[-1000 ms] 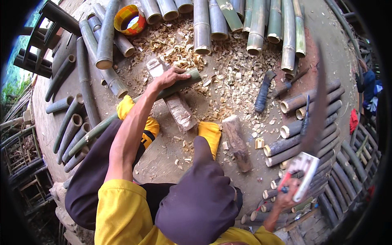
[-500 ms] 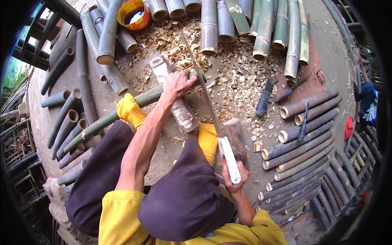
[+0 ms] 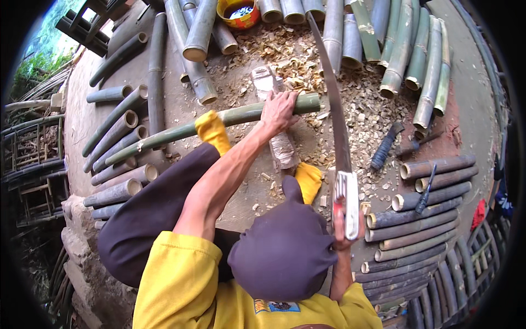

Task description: The person processes bamboo by sawing sections, removing knots with a machete, and measuring pieces with a tape measure.

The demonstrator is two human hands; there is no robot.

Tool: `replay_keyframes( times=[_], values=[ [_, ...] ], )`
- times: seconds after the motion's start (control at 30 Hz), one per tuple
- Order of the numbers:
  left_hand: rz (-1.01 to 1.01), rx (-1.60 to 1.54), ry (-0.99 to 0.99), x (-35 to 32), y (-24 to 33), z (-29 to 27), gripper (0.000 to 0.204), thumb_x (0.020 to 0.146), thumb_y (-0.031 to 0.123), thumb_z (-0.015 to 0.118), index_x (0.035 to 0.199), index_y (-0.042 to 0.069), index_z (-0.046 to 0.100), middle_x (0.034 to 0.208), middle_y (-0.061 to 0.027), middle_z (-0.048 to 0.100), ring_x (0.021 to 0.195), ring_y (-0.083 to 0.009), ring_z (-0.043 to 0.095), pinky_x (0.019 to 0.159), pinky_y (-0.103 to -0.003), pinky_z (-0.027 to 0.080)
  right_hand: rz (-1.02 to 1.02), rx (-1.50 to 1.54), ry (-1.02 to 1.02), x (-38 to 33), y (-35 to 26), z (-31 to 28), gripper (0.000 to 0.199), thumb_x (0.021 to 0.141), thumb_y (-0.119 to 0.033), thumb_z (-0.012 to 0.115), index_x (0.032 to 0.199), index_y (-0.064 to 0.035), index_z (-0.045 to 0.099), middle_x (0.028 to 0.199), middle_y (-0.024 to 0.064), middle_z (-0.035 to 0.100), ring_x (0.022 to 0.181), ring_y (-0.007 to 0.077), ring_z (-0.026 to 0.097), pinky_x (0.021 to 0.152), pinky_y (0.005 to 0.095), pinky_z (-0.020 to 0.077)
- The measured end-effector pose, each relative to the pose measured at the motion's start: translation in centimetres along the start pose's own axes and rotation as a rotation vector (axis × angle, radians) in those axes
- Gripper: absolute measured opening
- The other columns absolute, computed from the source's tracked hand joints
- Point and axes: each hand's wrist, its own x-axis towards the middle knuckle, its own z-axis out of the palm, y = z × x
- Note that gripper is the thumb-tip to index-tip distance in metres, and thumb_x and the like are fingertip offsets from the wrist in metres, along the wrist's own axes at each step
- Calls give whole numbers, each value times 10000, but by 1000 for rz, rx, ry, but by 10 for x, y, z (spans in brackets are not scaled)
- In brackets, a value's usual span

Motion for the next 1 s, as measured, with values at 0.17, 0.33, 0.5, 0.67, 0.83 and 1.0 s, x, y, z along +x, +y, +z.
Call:
replay_keyframes(
  times=[0.17,0.33,0.5,0.67,0.83,1.0],
  values=[
    [17,-145,-79,31,47,13,590,669,280,721,1183,98,494,1045,-90,596,1022,-268,564,973,-504,333,-177,-197,90,3,-36,-32,74,754,-52,547,728,-4,497,513,43,479,449,129,472,438,275,377],
    [58,-306,-151,77,87,11,632,719,368,716,1231,98,463,1172,-114,563,1138,-273,506,1006,-514,310,-166,-27,94,9,-42,-35,69,768,-19,521,786,15,464,575,80,496,447,132,451,429,259,376],
    [-122,-298,-34,28,53,-28,724,663,290,775,1267,119,415,1260,-171,446,1210,-317,393,1048,-504,283,-104,-61,137,0,-30,-41,52,749,-52,537,742,-3,519,593,81,528,467,168,496,446,288,399],
    [-156,-118,-105,-25,-21,-29,655,570,265,791,1137,70,528,1108,-163,511,1081,-325,458,914,-434,384,-87,-124,50,-2,-27,-30,96,727,-90,592,744,4,603,635,98,557,496,226,547,475,331,423],
    [-62,-181,-72,-5,-18,-17,558,609,325,742,1085,64,612,1082,-93,537,1060,-296,456,889,-420,386,-211,-197,-38,1,-26,-24,93,701,-53,638,737,10,580,654,102,548,501,231,566,470,329,441],
    [-56,-165,-96,3,-17,-9,590,640,385,714,1135,81,611,1103,-74,521,1105,-272,424,908,-462,342,-79,-31,-75,0,-21,-4,100,711,-36,637,709,-1,544,617,94,543,500,228,579,485,320,459]
  ],
)
